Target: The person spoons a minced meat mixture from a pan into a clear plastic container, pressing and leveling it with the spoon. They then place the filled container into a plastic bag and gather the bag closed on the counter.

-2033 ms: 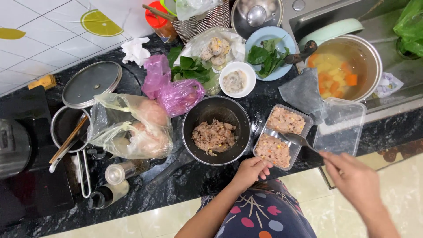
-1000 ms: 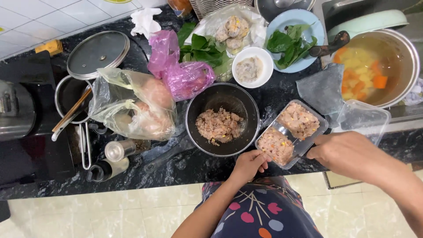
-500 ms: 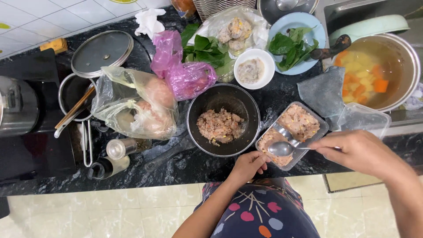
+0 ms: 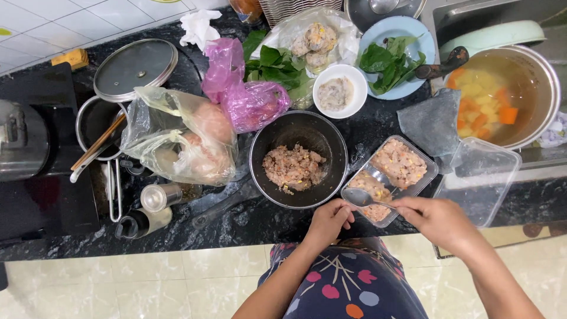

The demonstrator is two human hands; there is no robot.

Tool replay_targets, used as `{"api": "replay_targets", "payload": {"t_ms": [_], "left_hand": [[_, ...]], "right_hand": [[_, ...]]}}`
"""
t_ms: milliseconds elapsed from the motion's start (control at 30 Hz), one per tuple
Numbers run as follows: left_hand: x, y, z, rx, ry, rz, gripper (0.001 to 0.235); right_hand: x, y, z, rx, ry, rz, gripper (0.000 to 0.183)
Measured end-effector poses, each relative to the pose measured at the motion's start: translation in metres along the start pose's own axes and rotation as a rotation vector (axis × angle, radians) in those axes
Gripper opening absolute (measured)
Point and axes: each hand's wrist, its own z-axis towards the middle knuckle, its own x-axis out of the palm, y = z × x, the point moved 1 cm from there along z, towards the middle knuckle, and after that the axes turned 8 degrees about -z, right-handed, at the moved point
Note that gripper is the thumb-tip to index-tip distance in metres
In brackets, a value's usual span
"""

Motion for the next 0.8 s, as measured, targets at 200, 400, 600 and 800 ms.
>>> {"api": "replay_targets", "payload": {"t_ms": [200, 400, 600, 800], "left_hand": [[-0.002, 0.001, -0.002, 0.001, -0.011, -0.001, 0.021], [-0.003, 0.008, -0.001, -0.023, -0.015, -0.071, 0.022], [-0.003, 0.001, -0.003, -0.089, -0.015, -0.071, 0.022], [-0.006, 0.016, 0.002, -0.017, 0.005, -0.109, 0.025]], "right_hand": [[-0.029, 0.026, -0.028, 0.092, -0.118, -0.151, 0.026], [-0.001, 0.021, -0.03, -0.111, -0.271, -0.138, 0.022], [0.007, 0.031, -0.038, -0.146, -0.351, -0.191, 0.023], [0.043, 0.005, -0.042, -0.155, -0.48, 0.084, 0.025]]}}
